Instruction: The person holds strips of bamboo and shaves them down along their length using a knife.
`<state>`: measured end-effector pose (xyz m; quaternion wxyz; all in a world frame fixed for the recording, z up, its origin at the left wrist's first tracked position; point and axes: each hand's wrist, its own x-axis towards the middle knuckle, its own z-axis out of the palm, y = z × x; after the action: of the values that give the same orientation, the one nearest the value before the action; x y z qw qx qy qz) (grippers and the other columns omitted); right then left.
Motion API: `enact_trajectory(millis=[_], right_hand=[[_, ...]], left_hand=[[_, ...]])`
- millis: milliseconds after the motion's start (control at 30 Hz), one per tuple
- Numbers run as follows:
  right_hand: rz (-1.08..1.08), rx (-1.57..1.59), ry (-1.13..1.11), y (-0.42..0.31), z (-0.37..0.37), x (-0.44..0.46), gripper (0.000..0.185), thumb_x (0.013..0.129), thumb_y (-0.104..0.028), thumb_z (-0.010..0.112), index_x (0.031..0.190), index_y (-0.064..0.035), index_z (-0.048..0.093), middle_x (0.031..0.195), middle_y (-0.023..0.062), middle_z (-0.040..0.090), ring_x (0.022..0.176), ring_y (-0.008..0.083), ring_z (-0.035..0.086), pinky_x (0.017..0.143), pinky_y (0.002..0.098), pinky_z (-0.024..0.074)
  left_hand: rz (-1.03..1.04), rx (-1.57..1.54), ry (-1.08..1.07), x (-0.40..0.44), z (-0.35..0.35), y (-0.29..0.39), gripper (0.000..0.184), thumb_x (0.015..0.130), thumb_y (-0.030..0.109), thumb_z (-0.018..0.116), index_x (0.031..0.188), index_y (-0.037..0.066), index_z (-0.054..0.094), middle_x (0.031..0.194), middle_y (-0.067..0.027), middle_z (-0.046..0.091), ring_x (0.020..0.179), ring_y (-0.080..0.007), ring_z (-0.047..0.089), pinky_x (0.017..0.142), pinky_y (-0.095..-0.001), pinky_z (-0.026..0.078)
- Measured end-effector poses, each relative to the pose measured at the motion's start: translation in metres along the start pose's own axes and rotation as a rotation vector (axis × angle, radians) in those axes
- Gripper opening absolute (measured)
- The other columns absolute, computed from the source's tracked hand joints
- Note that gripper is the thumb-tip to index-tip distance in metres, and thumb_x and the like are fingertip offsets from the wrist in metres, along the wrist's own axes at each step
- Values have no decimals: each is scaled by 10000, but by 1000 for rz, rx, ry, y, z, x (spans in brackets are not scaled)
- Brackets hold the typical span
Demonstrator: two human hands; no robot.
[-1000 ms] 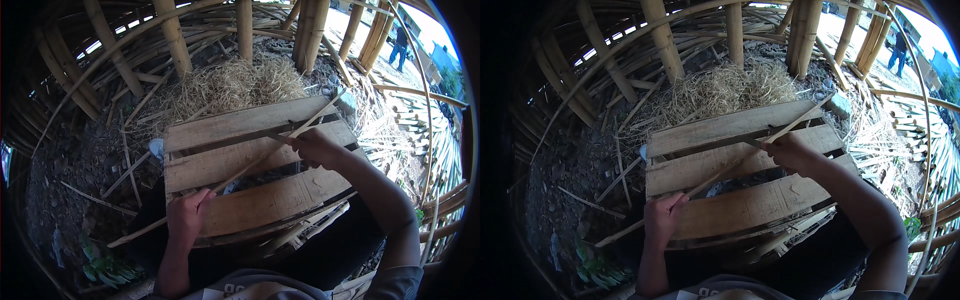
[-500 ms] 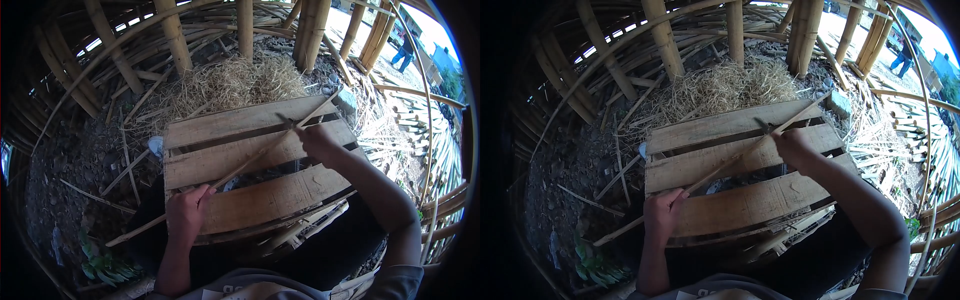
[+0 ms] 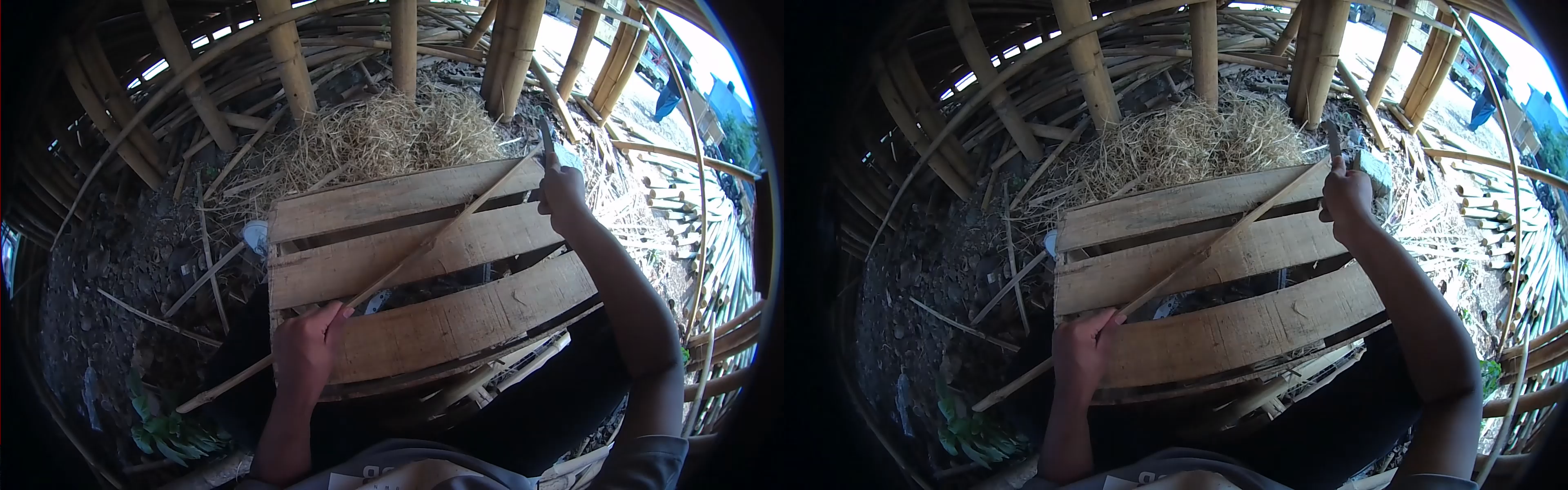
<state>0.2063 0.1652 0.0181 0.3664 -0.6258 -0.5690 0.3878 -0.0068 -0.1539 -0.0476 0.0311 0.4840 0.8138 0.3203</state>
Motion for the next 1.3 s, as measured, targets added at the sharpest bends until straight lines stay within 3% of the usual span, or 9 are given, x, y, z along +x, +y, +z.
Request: enact_trajectory(millis=[300,500,567,633,800,867,933,1033,1300], right_hand=[[180,-244,-922,-2,14,-51,398,981,-348,549,750,-24,543,575,11,448,406,75,349,348,253,256],[207,-208,-824,-11,16,-56,344,976,-312,571,767,-41,536,561,-20,415,411,60,313,357,241,222],[274,8,-667,-9,14,-48,384,997,-342,519,751,-47,516,556,-19,411,413,78,330,360,251,230],[-39,-14,-164,-4,5,-2,433,1020,-383,440,742,-56,496,555,-12,400,411,102,328,363,275,247],[49,150,53,4,-25,43,453,1034,-407,373,775,-54,491,581,24,434,416,129,387,374,307,363],[68,-45,-100,14,1,18,438,1034,-391,383,790,-42,484,625,41,473,442,134,430,369,299,279],[210,-353,-894,10,20,-26,424,1033,-379,380,843,-22,510,664,63,517,449,161,492,372,280,331],[-99,-672,-846,5,44,-82,515,1024,-429,339,850,9,546,646,102,559,449,185,554,357,325,400],[235,-232,-995,16,37,-64,470,1028,-495,319,789,-101,413,549,-39,298,386,85,258,338,268,246]], left_hand=[[35,-36,20,0,-1,0,176,893,244,657,892,72,690,694,-149,620,622,-335,623,534,-401,452],[27,6,17,2,1,1,196,866,214,696,957,43,725,709,-185,635,610,-331,640,555,-357,476],[3,-16,-7,3,-1,2,204,866,219,696,957,39,724,712,-186,637,620,-328,646,565,-365,480],[-2,-1,-1,1,-1,2,206,867,219,694,956,36,722,713,-186,637,620,-329,644,567,-368,480],[14,-9,16,0,2,1,207,869,214,689,959,30,717,717,-183,639,617,-332,638,567,-372,475],[11,3,8,0,3,0,208,869,209,689,965,27,714,715,-182,638,610,-331,633,561,-372,472],[31,13,2,0,4,-1,187,886,230,667,934,52,701,697,-170,621,619,-345,624,552,-402,459],[35,1,-1,0,0,0,182,904,251,645,898,72,680,676,-162,598,633,-367,610,544,-437,442],[22,-19,-24,1,1,-2,198,903,251,644,884,55,666,674,-174,579,623,-376,594,545,-444,432]])
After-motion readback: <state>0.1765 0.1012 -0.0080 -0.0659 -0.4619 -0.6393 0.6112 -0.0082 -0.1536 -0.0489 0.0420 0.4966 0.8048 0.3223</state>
